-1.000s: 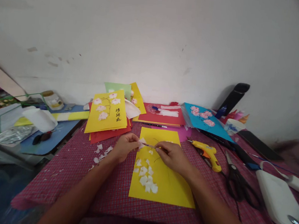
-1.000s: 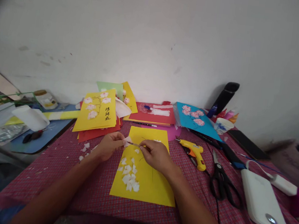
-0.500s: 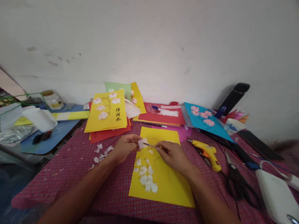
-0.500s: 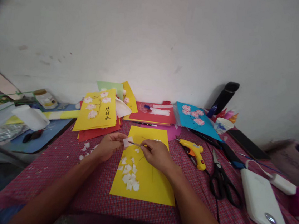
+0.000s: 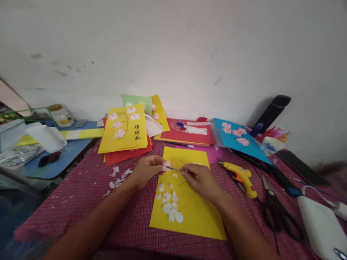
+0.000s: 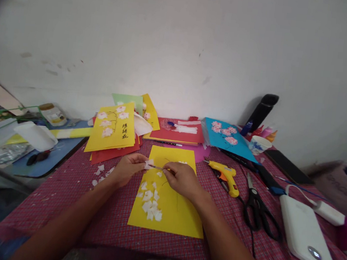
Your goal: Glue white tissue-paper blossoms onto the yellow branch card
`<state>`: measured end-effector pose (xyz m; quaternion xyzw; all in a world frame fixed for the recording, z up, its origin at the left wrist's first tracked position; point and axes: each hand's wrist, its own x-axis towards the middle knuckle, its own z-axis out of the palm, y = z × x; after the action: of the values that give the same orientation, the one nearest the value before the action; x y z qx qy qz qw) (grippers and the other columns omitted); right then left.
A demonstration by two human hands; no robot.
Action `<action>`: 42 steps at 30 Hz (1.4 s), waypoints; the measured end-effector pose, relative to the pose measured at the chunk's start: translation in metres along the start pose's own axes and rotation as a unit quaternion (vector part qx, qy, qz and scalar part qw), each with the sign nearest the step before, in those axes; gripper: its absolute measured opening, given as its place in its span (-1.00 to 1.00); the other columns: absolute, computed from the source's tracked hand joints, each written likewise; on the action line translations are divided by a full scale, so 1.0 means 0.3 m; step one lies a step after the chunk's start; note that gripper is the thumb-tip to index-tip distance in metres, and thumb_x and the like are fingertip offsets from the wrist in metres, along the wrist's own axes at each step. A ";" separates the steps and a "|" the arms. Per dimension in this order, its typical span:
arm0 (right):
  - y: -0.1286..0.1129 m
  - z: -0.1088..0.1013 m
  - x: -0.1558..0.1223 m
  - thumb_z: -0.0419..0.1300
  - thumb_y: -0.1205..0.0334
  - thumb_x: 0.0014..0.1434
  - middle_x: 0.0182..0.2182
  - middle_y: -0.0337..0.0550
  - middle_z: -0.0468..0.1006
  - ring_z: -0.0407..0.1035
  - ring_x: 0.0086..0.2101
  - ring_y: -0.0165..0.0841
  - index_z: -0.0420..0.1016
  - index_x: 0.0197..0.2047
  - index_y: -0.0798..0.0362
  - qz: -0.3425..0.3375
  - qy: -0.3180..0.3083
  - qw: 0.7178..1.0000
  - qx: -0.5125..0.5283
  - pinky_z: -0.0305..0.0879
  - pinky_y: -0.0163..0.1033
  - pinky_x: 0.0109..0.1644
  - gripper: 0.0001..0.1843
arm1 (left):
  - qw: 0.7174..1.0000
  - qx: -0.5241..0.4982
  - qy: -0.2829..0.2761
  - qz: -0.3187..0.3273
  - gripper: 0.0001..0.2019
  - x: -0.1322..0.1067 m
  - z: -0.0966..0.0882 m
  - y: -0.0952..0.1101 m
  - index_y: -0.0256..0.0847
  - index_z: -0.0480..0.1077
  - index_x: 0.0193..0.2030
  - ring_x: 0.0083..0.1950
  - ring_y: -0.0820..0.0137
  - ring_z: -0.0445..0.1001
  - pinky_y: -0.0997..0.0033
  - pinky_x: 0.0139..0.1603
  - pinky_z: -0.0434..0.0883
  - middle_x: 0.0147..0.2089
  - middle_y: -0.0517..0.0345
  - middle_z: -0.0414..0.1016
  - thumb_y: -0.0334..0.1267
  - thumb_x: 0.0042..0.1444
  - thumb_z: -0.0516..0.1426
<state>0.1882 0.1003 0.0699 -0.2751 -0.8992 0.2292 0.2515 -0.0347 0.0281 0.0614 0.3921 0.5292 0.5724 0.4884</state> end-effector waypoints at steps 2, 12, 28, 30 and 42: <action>0.000 -0.001 0.000 0.09 0.23 0.30 -0.27 -0.17 0.65 0.49 -0.28 -0.30 0.58 -0.14 -0.04 -0.004 -0.004 1.000 -0.001 0.30 -0.27 -0.21 -0.78 | 1.000 0.000 0.002 0.002 -0.71 0.000 0.000 -0.004 -0.28 0.47 -0.29 -0.34 0.42 0.53 0.44 -0.29 0.45 -0.33 0.12 0.59 -0.24 -0.16 0.36; 0.003 0.004 0.000 0.10 0.24 0.30 -0.28 -0.16 0.65 0.49 -0.29 -0.32 0.58 -0.14 -0.01 -0.010 -0.002 1.000 -0.002 0.28 -0.29 -0.22 -0.79 | 1.000 -0.007 0.020 0.021 -0.72 0.001 0.003 -0.015 -0.29 0.48 -0.29 -0.33 0.40 0.53 0.47 -0.35 0.44 -0.32 0.07 0.61 -0.26 -0.16 0.37; -0.006 0.031 -0.006 0.19 0.37 0.13 -0.33 -0.21 0.57 0.42 -0.35 -0.34 0.47 -0.14 -0.01 0.019 0.010 1.000 0.004 0.19 -0.30 -0.31 -0.79 | 0.996 0.067 0.003 0.058 -0.77 0.000 0.000 -0.033 -0.26 0.52 -0.24 -0.34 0.44 0.50 0.48 -0.33 0.43 -0.30 0.13 0.60 -0.25 -0.05 0.33; -0.002 0.036 -0.005 0.18 0.40 0.14 -0.34 -0.21 0.56 0.40 -0.34 -0.34 0.46 -0.19 -0.01 0.001 0.017 1.000 -0.001 0.18 -0.30 -0.29 -0.83 | 0.996 0.068 0.005 0.055 -0.76 0.000 0.000 -0.032 -0.26 0.52 -0.24 -0.34 0.44 0.50 0.48 -0.33 0.42 -0.30 0.12 0.60 -0.24 -0.05 0.34; 0.008 0.052 -0.006 0.16 0.32 0.22 -0.33 -0.21 0.56 0.40 -0.32 -0.34 0.46 -0.18 -0.03 -0.011 0.026 0.999 -0.019 0.17 -0.30 -0.26 -0.89 | 0.997 0.063 0.001 0.047 -0.72 -0.009 0.013 -0.032 -0.27 0.52 -0.20 -0.33 0.41 0.51 0.45 -0.35 0.44 -0.31 0.09 0.60 -0.19 -0.05 0.34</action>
<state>0.1813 0.0968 0.0561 -0.2759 -0.8995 0.2025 0.2717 -0.0290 0.0259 0.0527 0.4454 0.5459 0.5608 0.4349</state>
